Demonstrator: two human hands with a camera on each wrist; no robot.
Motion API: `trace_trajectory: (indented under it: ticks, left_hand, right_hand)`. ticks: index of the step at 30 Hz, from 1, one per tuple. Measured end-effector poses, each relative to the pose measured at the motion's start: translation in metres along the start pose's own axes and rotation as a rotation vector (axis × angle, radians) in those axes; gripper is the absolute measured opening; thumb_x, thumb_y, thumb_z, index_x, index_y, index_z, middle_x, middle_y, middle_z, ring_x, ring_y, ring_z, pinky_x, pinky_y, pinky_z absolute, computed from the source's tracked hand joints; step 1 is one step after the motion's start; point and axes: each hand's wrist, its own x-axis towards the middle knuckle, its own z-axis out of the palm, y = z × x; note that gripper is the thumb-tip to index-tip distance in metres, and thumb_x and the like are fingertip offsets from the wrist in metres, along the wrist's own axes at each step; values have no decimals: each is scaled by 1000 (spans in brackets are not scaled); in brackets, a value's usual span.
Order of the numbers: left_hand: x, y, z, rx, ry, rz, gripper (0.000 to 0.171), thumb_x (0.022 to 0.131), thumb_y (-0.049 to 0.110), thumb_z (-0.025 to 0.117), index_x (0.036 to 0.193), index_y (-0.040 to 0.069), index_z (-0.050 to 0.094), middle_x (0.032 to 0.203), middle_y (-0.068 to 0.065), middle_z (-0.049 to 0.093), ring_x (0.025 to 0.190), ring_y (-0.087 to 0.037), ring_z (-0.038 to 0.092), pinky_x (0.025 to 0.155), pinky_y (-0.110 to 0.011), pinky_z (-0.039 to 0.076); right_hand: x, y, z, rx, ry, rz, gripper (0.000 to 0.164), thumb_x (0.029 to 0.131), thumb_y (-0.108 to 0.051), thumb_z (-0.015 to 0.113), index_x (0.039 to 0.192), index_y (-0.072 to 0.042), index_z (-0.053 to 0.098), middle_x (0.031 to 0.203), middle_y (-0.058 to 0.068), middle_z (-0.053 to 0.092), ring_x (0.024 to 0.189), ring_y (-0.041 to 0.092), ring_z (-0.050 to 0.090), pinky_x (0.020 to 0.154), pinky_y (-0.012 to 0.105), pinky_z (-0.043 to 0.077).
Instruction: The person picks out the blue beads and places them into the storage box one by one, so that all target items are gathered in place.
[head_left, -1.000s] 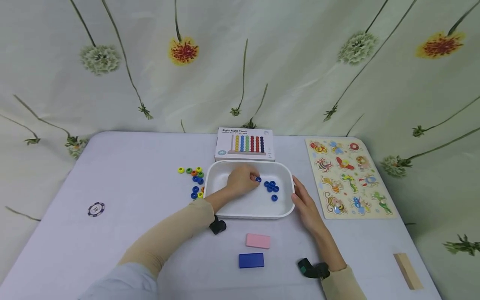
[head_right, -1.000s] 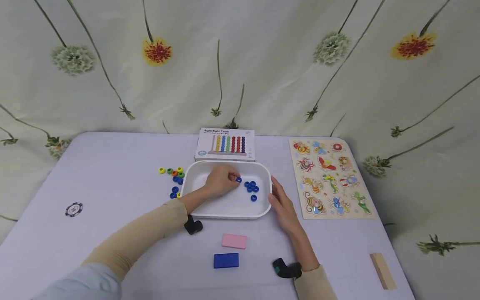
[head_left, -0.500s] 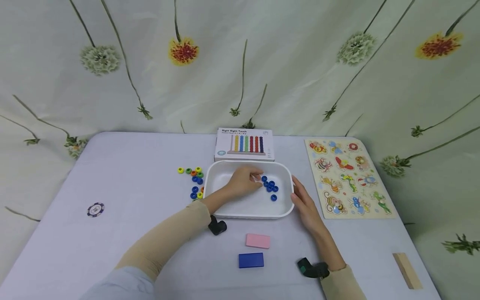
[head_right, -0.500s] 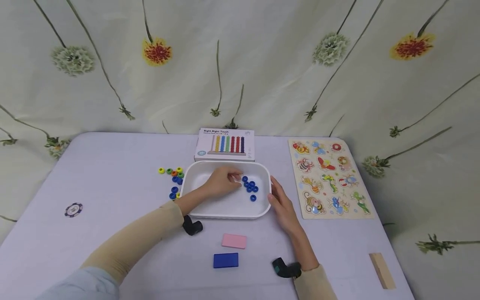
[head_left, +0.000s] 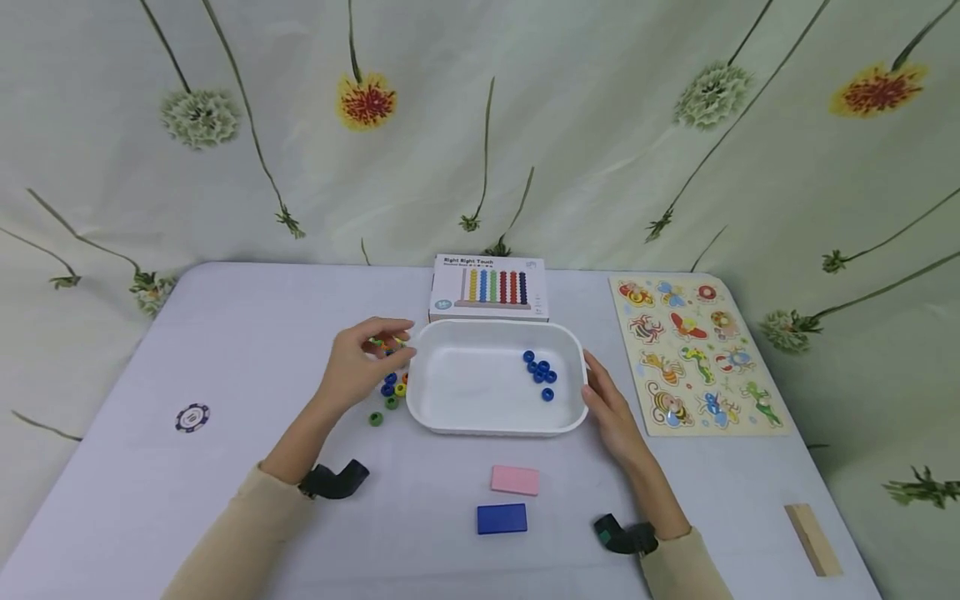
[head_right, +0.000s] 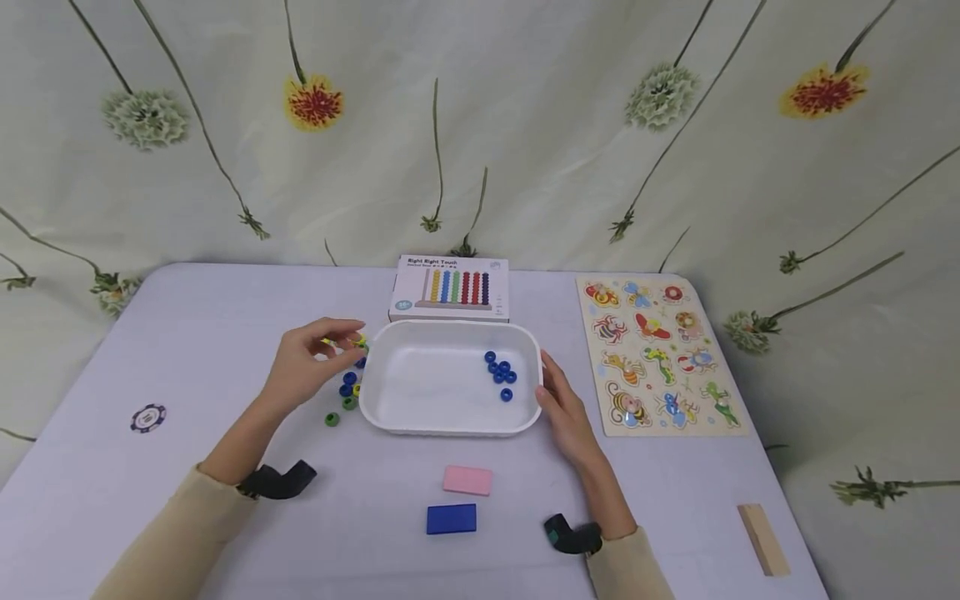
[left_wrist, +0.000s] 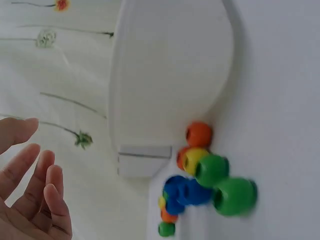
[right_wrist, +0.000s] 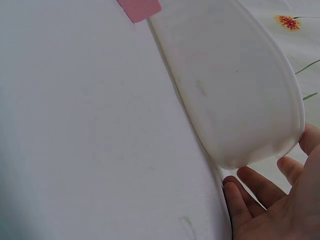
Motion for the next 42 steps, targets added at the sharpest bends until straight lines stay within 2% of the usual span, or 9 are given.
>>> trace_trajectory:
  ticks: [4, 10, 14, 19, 26, 30, 36, 39, 42]
  left_hand:
    - [-14, -47, -11, 40, 51, -55, 34, 77, 22, 69, 108, 10, 62, 91, -5, 62, 80, -11, 51, 63, -16, 41]
    - [-35, -88, -12, 61, 24, -172, 29, 76, 26, 69, 100, 12, 65, 83, -1, 61, 73, -6, 50, 61, -16, 40]
    - [-44, -105, -7, 114, -29, -208, 26, 74, 29, 70, 95, 14, 66, 80, 1, 61, 70, -8, 50, 59, -19, 41]
    - [-47, -111, 2, 239, -50, -231, 29, 71, 34, 72, 93, 17, 66, 82, 2, 62, 71, -11, 48, 60, -22, 39]
    - [-43, -105, 7, 372, -72, -237, 29, 70, 36, 72, 92, 18, 68, 81, 4, 61, 71, -13, 46, 60, -25, 34]
    - [-35, -92, -1, 335, -130, -270, 26, 73, 32, 70, 93, 15, 67, 75, 1, 58, 67, -14, 46, 56, -24, 37]
    - [-3, -43, -10, 212, -118, -246, 26, 75, 24, 70, 96, 8, 64, 76, -4, 58, 67, -17, 49, 55, -22, 43]
    - [16, -14, 4, 122, -123, -207, 26, 75, 25, 70, 96, 11, 64, 79, -4, 58, 69, -17, 50, 58, -22, 45]
    - [31, 2, 29, 40, -157, -169, 23, 75, 24, 70, 94, 12, 64, 78, -3, 58, 68, -17, 51, 59, -22, 45]
  right_hand:
    - [-3, -14, 1, 4, -8, 8, 49, 94, -16, 40, 140, -24, 25, 142, 10, 30, 128, 32, 31, 98, 52, 29]
    - [-6, -26, 3, -12, -17, -9, 50, 94, -12, 38, 141, -14, 22, 142, 18, 26, 128, 37, 28, 98, 53, 28]
    - [-6, -26, 3, -9, -21, -20, 50, 93, -11, 37, 141, -11, 21, 142, 19, 25, 128, 38, 27, 98, 54, 27]
    - [-5, -19, 2, 6, -20, -16, 50, 94, -11, 38, 141, -16, 22, 143, 15, 25, 129, 36, 27, 99, 53, 26]
    - [0, 1, 1, 18, -9, -6, 48, 94, -21, 41, 138, -31, 26, 144, 3, 28, 130, 28, 29, 100, 50, 26]
    - [1, 6, 1, 22, -12, -20, 48, 93, -25, 41, 138, -33, 26, 143, 2, 29, 130, 29, 29, 100, 51, 27]
    - [1, 6, -1, 12, 4, -19, 48, 93, -25, 42, 138, -33, 27, 143, 3, 30, 129, 29, 30, 99, 52, 27]
    - [1, 6, -1, 13, 1, -17, 48, 93, -24, 41, 138, -32, 27, 143, 4, 30, 129, 29, 30, 100, 52, 26]
    - [1, 6, 0, 17, -6, -14, 48, 93, -24, 41, 138, -33, 27, 143, 3, 30, 130, 29, 29, 100, 52, 26]
